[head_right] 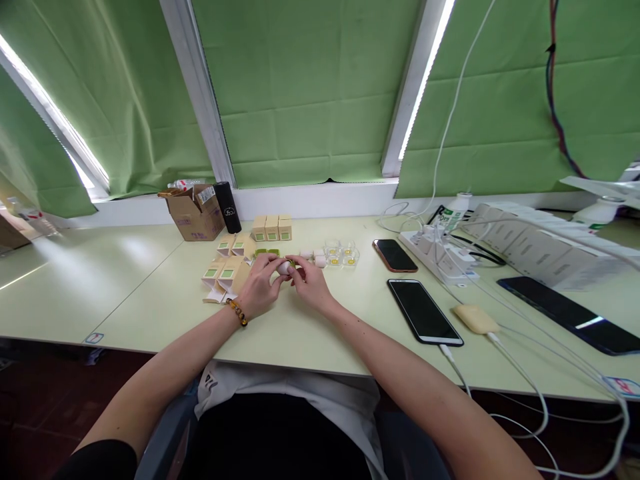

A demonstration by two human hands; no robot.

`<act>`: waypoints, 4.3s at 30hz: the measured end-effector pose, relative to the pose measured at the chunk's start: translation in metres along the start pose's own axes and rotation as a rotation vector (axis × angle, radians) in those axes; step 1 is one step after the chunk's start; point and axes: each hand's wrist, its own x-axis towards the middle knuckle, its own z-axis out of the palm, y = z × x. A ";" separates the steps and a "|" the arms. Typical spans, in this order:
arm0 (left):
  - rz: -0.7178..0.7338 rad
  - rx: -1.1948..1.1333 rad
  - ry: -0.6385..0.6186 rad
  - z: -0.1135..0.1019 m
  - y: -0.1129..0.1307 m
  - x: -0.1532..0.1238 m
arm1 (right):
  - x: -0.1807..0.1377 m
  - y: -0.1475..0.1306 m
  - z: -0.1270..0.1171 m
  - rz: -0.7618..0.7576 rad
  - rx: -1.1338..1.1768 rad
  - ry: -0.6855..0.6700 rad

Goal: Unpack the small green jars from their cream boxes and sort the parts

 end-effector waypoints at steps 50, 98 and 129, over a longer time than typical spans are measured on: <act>-0.362 -0.646 0.238 0.002 -0.018 0.015 | 0.007 -0.009 -0.015 -0.077 -0.238 0.114; -0.332 -0.595 0.115 0.007 -0.005 0.008 | 0.013 -0.004 -0.020 -0.184 -0.390 0.196; -0.368 -0.130 -0.100 -0.006 -0.006 0.007 | 0.024 0.043 -0.035 -0.175 -1.055 0.088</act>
